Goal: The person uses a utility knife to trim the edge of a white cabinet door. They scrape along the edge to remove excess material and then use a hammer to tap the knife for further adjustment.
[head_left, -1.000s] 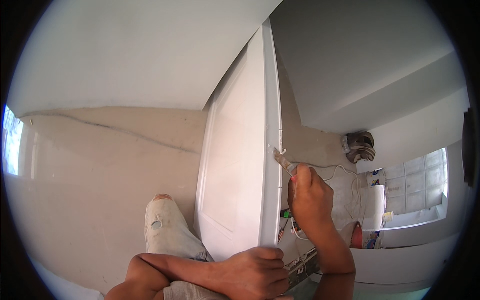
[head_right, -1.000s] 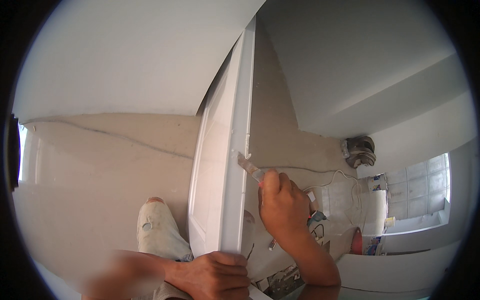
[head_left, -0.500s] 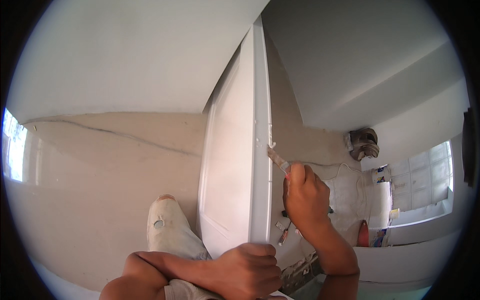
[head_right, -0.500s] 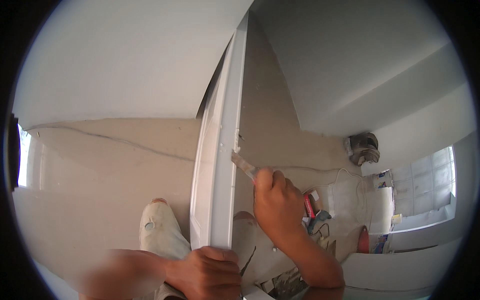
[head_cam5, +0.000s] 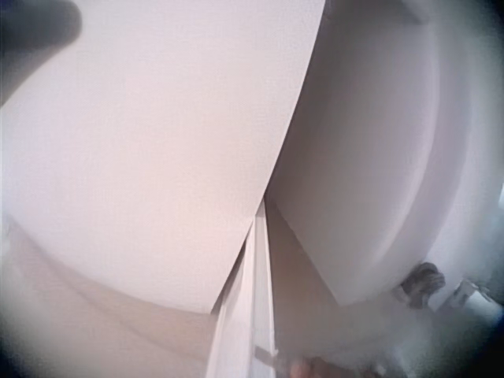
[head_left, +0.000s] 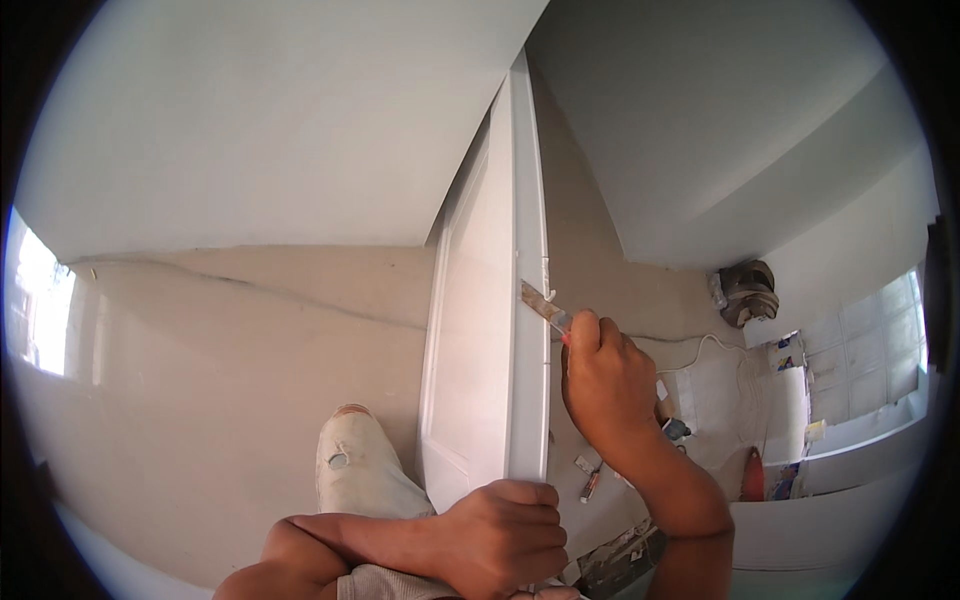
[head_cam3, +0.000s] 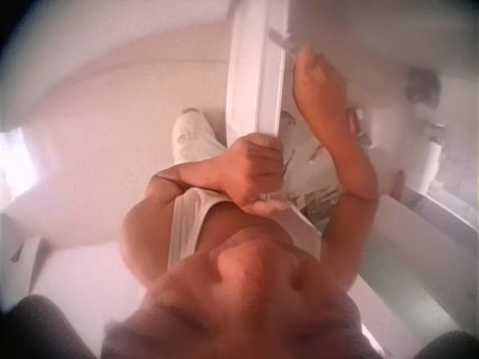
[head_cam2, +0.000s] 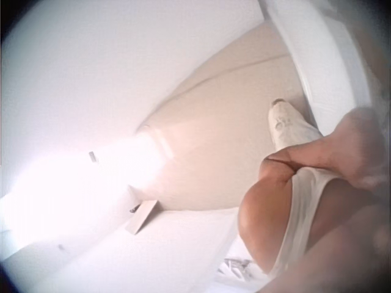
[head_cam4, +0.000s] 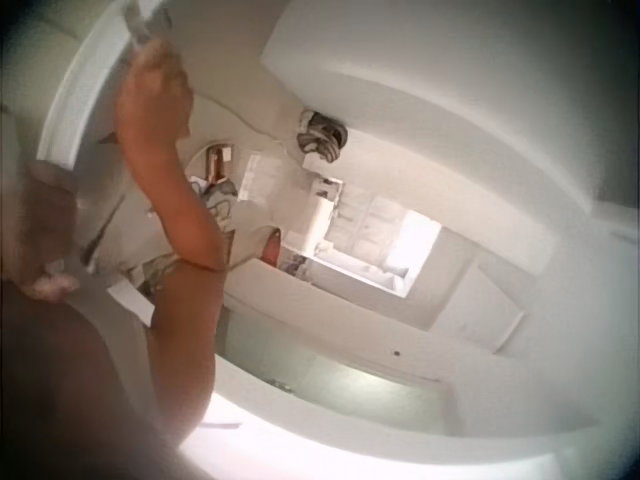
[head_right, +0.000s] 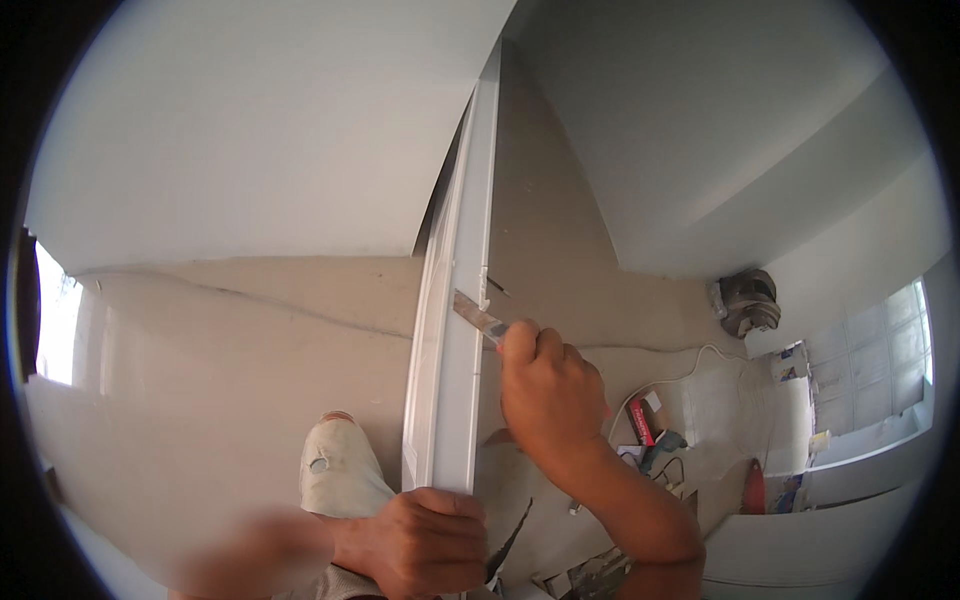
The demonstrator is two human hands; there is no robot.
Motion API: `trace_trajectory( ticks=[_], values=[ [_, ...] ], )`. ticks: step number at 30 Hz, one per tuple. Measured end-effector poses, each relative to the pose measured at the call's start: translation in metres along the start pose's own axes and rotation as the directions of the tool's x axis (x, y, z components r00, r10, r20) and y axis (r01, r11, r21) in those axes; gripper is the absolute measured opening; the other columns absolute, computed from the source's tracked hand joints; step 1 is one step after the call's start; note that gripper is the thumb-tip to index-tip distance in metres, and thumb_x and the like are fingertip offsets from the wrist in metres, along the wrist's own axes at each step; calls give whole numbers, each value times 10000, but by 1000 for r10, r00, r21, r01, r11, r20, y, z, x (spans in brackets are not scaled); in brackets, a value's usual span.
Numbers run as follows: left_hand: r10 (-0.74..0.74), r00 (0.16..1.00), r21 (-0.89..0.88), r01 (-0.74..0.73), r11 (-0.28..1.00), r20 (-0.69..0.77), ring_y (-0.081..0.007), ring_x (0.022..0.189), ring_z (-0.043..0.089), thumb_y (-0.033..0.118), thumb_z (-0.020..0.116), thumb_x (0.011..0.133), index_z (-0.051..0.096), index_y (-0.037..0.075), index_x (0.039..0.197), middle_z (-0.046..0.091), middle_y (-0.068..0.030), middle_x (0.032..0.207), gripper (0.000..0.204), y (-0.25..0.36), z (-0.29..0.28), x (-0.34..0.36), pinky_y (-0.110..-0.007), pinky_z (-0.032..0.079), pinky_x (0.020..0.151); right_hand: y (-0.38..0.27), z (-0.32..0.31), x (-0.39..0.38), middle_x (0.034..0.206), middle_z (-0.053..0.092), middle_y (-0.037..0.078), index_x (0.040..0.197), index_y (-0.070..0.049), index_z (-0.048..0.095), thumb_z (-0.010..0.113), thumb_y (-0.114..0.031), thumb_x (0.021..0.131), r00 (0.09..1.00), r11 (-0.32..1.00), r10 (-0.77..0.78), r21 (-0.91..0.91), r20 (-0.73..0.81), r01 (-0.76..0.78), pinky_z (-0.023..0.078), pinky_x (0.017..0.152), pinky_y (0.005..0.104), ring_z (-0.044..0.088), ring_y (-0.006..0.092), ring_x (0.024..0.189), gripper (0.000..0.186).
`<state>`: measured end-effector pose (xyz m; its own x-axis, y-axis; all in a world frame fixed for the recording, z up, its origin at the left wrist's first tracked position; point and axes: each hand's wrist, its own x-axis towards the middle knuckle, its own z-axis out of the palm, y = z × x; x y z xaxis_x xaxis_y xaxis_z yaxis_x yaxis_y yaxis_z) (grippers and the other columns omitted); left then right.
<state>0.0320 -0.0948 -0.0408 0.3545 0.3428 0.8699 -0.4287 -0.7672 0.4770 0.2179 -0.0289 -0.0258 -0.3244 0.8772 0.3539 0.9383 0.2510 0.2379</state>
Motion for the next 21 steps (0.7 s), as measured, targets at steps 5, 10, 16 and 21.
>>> trace_trajectory(
  ticks=[5, 10, 16, 21],
  values=[
    [-19, 1000, 17, 19, 1000, 5, -285, 529, 509, 280, 728, 867, 481, 93, 585, 443, -68, 605, 419, 0, 1, -2, -392, 433, 552, 6, 7, 5, 723, 566, 64, 946, -67, 541, 657, -214, 965, 993, 993, -88, -87, -78, 82, 548, 496, 367, 654, 233, 588, 188],
    [17, 999, -9, -17, 1000, -39, -286, 527, 507, 270, 718, 872, 507, 84, 598, 460, -70, 611, 393, -2, 2, -3, -389, 435, 553, 11, 11, 2, 718, 560, 69, 940, -68, 543, 664, -211, 957, 988, 993, -116, -30, -105, 113, 539, 485, 370, 649, 234, 580, 188],
    [-15, 1000, -4, 15, 1000, -11, -290, 528, 511, 253, 707, 886, 527, 65, 611, 465, -77, 612, 379, 1, -1, -2, -386, 439, 553, 14, 8, 10, 718, 556, 77, 936, -69, 539, 673, -171, 930, 986, 988, -152, -11, -74, 152, 530, 471, 378, 637, 249, 557, 169],
    [5, 1000, -11, -6, 1000, -27, -287, 524, 508, 253, 712, 891, 526, 58, 608, 459, -79, 607, 390, -1, -1, 0, -385, 438, 550, 8, 18, 4, 724, 570, 80, 914, -77, 511, 673, -169, 935, 992, 997, -70, 12, -108, 71, 543, 477, 379, 653, 249, 567, 188]
  ],
)
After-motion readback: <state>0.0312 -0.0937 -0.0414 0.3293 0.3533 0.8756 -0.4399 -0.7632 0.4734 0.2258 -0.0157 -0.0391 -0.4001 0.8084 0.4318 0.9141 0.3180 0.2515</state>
